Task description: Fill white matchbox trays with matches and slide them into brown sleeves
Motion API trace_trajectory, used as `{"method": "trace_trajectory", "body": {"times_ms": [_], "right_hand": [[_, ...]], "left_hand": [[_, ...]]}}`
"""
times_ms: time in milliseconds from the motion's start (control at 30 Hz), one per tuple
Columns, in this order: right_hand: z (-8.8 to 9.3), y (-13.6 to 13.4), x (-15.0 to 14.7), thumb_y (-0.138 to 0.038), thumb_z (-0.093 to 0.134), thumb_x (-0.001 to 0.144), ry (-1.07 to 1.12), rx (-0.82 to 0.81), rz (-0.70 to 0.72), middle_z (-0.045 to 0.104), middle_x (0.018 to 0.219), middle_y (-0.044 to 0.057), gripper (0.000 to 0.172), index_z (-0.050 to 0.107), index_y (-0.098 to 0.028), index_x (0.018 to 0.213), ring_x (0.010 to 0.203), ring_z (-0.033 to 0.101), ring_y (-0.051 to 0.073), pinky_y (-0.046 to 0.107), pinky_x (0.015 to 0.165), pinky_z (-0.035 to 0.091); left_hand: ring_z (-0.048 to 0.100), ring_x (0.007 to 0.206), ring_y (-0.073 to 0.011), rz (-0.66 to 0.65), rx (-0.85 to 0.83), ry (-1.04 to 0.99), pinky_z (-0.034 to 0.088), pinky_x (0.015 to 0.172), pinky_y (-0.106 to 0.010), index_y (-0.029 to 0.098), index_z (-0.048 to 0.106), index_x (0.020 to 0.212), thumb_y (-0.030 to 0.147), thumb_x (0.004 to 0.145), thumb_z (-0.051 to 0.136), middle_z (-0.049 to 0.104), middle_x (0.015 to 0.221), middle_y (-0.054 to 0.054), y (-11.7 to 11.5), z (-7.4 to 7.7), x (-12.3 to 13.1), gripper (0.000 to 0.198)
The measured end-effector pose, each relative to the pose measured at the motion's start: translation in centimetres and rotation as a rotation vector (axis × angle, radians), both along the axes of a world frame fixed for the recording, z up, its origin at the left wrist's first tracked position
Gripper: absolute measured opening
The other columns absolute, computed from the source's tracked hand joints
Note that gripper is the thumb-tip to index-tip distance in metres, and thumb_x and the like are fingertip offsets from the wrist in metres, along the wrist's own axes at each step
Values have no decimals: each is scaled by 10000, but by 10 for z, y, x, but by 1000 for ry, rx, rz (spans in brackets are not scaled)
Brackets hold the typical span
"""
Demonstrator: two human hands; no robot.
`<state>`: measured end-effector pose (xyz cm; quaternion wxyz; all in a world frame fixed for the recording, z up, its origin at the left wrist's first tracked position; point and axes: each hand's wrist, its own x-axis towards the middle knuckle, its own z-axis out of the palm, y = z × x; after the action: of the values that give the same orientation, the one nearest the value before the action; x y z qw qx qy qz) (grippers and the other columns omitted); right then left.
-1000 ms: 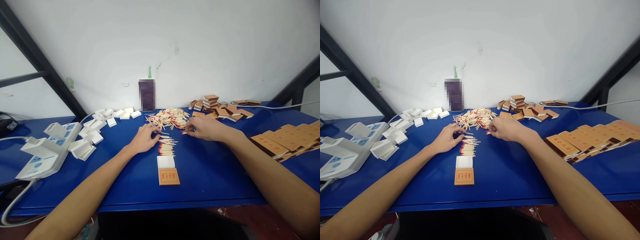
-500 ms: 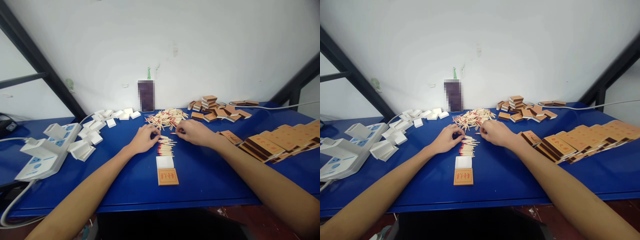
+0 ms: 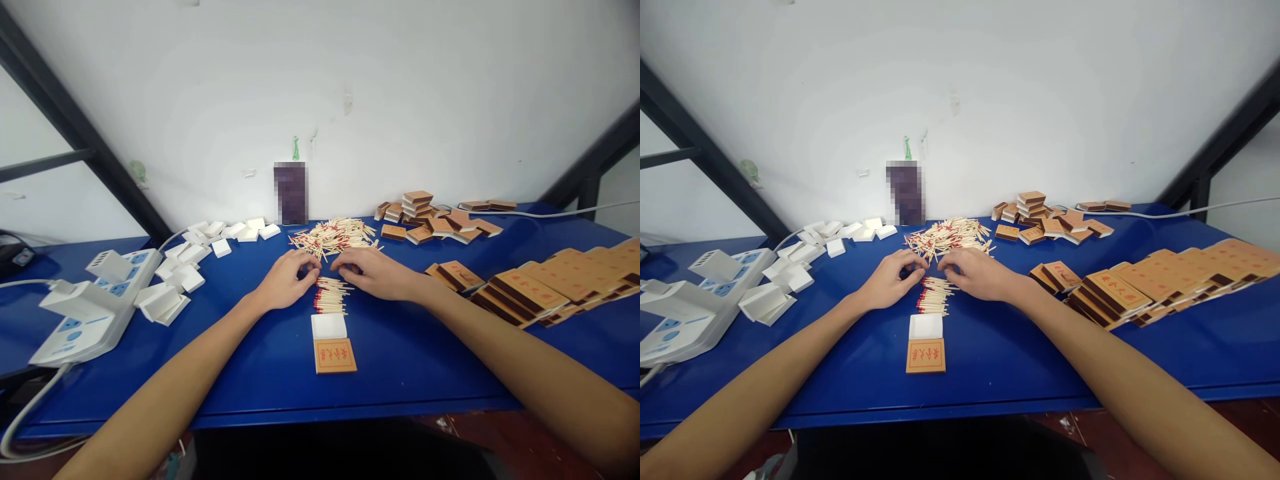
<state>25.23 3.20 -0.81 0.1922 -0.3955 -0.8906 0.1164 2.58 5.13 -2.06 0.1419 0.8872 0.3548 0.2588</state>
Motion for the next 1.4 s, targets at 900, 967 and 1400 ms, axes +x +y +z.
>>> {"method": "trace_trajectory", "body": {"times_ms": [900, 967, 1400], "right_hand": [[-10, -1, 3, -178, 468, 891, -109, 24, -16, 600, 961, 60, 165, 588, -208, 999, 883, 565, 201, 318, 756, 422], [-8, -3, 3, -185, 448, 909, -105, 9, -12, 610, 973, 65, 186, 595, -207, 1021, 891, 574, 204, 326, 765, 430], [7, -22, -8, -574, 584, 877, 34, -115, 173, 640, 1152, 103, 492, 590, -206, 1203, 1058, 578, 267, 426, 918, 439]], "left_hand": [[576, 777, -181, -73, 64, 164, 410, 750, -329, 204, 684, 945, 190, 879, 498, 627, 758, -6, -4, -2, 1, 198], [572, 774, -180, -79, 58, 154, 414, 742, -322, 201, 686, 941, 189, 879, 494, 625, 757, -10, -4, -3, 1, 202], [532, 667, -167, -259, 15, 412, 383, 688, -303, 188, 616, 813, 546, 797, 626, 609, 736, -5, -43, 45, -1, 358]]}}
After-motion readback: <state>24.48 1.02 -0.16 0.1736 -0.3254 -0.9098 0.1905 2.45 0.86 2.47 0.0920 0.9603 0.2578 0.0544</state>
